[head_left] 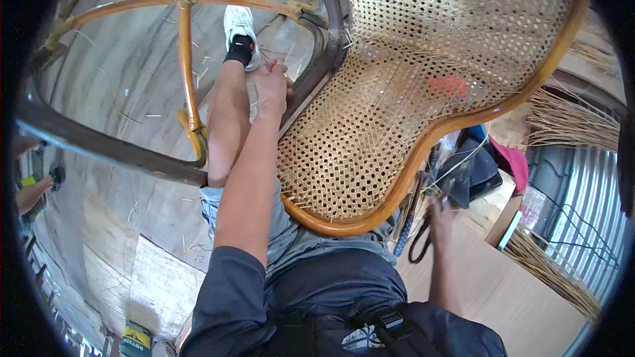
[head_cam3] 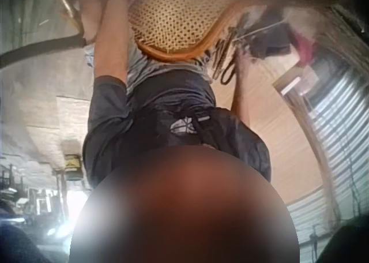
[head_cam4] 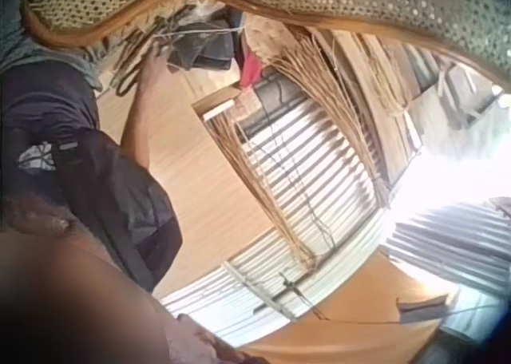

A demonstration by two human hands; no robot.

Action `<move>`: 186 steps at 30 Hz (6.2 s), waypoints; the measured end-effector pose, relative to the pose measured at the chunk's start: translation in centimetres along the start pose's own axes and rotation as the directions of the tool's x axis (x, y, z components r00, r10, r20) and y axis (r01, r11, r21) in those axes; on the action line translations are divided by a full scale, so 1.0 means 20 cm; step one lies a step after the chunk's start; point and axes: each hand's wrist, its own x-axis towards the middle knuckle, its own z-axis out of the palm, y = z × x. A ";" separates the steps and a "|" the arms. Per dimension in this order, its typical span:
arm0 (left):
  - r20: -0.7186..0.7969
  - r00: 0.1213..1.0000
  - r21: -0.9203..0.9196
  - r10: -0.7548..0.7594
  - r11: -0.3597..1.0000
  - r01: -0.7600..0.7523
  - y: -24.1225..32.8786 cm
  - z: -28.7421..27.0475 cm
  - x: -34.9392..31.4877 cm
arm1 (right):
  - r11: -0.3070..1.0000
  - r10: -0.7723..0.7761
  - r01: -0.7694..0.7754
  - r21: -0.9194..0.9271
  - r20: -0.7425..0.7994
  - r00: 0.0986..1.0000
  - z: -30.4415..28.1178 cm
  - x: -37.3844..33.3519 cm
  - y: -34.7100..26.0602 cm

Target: Repairing a rattan chair by fastening and trimming cane strips on the seat back.

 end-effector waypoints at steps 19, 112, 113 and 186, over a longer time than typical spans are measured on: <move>0.203 0.978 0.346 0.037 0.932 -0.107 -0.02 -0.06 -0.26 | 0.924 -0.161 0.184 -0.334 0.095 0.982 0.50 -0.17 0.70; 0.445 0.511 0.568 0.735 0.210 -0.796 -0.23 0.43 0.07 | 0.524 -0.598 0.727 -0.444 0.416 0.685 0.58 0.80 -1.36; 0.431 0.524 0.608 0.734 0.193 -0.770 -0.24 0.44 0.05 | 0.506 -0.630 0.743 -0.437 0.401 0.665 0.58 0.81 -1.35; 0.465 0.861 0.687 0.208 0.528 -0.499 -0.11 0.42 -0.14 | 0.902 -0.360 0.429 -0.050 0.463 0.810 0.69 0.80 -1.37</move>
